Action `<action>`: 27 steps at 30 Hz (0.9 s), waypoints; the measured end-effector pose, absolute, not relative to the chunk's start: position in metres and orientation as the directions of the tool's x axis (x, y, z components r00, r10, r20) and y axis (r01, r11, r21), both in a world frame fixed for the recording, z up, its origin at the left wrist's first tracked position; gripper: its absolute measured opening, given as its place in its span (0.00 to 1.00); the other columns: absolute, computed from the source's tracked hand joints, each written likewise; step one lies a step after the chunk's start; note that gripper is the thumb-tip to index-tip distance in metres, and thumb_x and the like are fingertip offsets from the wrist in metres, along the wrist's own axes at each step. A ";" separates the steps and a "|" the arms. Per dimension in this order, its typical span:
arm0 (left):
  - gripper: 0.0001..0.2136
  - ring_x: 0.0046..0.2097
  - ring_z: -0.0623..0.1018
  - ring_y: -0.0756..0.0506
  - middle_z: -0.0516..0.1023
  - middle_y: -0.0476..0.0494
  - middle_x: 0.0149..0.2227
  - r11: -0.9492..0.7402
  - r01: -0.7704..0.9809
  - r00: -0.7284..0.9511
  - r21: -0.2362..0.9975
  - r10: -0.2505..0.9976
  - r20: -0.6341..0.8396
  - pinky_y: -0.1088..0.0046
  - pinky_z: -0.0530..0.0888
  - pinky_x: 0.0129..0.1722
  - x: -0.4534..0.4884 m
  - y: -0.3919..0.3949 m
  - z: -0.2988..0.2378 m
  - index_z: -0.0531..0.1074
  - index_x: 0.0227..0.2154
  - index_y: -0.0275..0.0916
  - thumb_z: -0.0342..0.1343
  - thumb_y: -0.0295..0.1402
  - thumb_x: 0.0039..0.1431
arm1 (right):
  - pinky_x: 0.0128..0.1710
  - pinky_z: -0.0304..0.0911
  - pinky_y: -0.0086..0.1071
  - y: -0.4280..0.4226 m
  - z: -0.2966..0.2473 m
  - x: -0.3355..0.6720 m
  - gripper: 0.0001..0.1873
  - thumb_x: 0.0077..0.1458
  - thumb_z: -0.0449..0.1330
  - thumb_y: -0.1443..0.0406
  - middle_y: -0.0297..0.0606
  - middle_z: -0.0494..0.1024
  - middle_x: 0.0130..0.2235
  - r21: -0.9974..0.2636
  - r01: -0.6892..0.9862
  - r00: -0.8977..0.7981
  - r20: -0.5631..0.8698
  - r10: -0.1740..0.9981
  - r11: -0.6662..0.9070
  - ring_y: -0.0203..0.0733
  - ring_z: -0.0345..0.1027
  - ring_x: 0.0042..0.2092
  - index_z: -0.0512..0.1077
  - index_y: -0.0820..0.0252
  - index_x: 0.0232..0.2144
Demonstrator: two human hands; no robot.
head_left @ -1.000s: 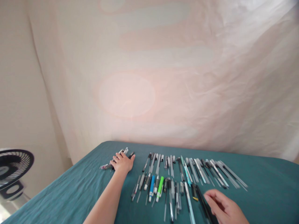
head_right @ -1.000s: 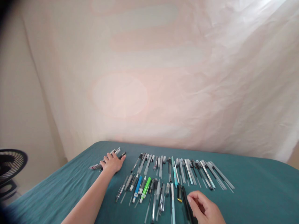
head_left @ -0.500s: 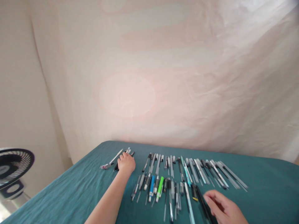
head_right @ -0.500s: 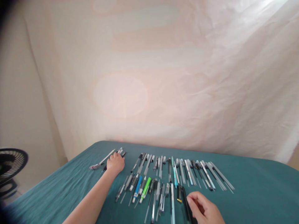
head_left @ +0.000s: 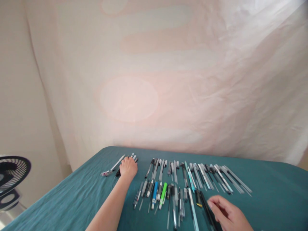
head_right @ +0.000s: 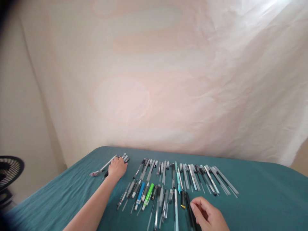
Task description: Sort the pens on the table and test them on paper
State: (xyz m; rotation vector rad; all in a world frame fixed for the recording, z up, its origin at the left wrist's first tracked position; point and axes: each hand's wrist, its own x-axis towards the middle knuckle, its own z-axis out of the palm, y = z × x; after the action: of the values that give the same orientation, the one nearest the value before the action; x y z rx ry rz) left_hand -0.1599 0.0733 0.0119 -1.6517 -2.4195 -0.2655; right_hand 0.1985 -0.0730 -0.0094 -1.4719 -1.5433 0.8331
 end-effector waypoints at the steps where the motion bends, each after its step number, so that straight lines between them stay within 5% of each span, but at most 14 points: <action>1: 0.15 0.48 0.66 0.38 0.67 0.33 0.44 0.356 0.934 -0.354 0.042 0.897 0.265 0.63 0.64 0.42 -0.160 0.073 0.012 0.68 0.39 0.33 0.47 0.38 0.52 | 0.15 0.50 0.24 -0.073 -0.010 0.198 0.19 0.48 0.48 0.49 0.26 0.59 0.17 -0.893 0.438 0.029 0.124 0.992 0.099 0.29 0.52 0.15 0.63 0.58 0.23; 11: 0.12 0.47 0.66 0.38 0.69 0.33 0.41 0.153 0.964 -0.219 0.220 0.923 0.317 0.63 0.61 0.44 -0.141 0.073 0.036 0.67 0.34 0.31 0.46 0.36 0.55 | 0.15 0.50 0.24 -0.067 -0.014 0.208 0.18 0.49 0.50 0.50 0.25 0.60 0.17 -0.944 0.328 0.030 0.038 0.999 0.026 0.29 0.54 0.14 0.66 0.59 0.27; 20: 0.13 0.27 0.71 0.52 0.72 0.50 0.28 -0.236 0.796 0.123 0.557 0.965 0.233 0.78 0.65 0.28 -0.071 0.051 0.075 0.64 0.34 0.37 0.41 0.41 0.56 | 0.16 0.50 0.24 -0.064 -0.004 0.216 0.18 0.51 0.51 0.52 0.25 0.63 0.18 -0.981 0.190 0.163 0.076 0.984 0.044 0.29 0.54 0.15 0.66 0.60 0.29; 24: 0.14 0.23 0.65 0.54 0.68 0.52 0.24 -0.206 0.307 0.366 0.929 0.927 0.084 0.80 0.60 0.22 -0.018 0.017 0.080 0.65 0.32 0.36 0.46 0.42 0.54 | 0.15 0.49 0.24 -0.064 -0.002 0.215 0.20 0.51 0.50 0.50 0.26 0.64 0.18 -0.989 0.142 0.174 0.075 0.982 0.050 0.29 0.54 0.14 0.67 0.62 0.30; 27: 0.13 0.21 0.62 0.56 0.68 0.51 0.24 0.054 0.026 0.508 0.998 0.859 -0.060 0.82 0.56 0.20 0.024 -0.010 0.072 0.66 0.31 0.34 0.49 0.42 0.52 | 0.14 0.47 0.24 -0.064 -0.002 0.215 0.22 0.51 0.50 0.49 0.27 0.64 0.18 -0.994 0.081 0.182 0.087 0.979 0.073 0.29 0.54 0.14 0.68 0.62 0.32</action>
State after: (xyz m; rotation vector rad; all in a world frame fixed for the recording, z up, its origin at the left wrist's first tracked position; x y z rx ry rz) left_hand 0.0239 -0.0105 0.0718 -3.4680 -2.1195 -1.9191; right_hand 0.2154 -0.0640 -0.0018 -1.2853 -1.1600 0.9774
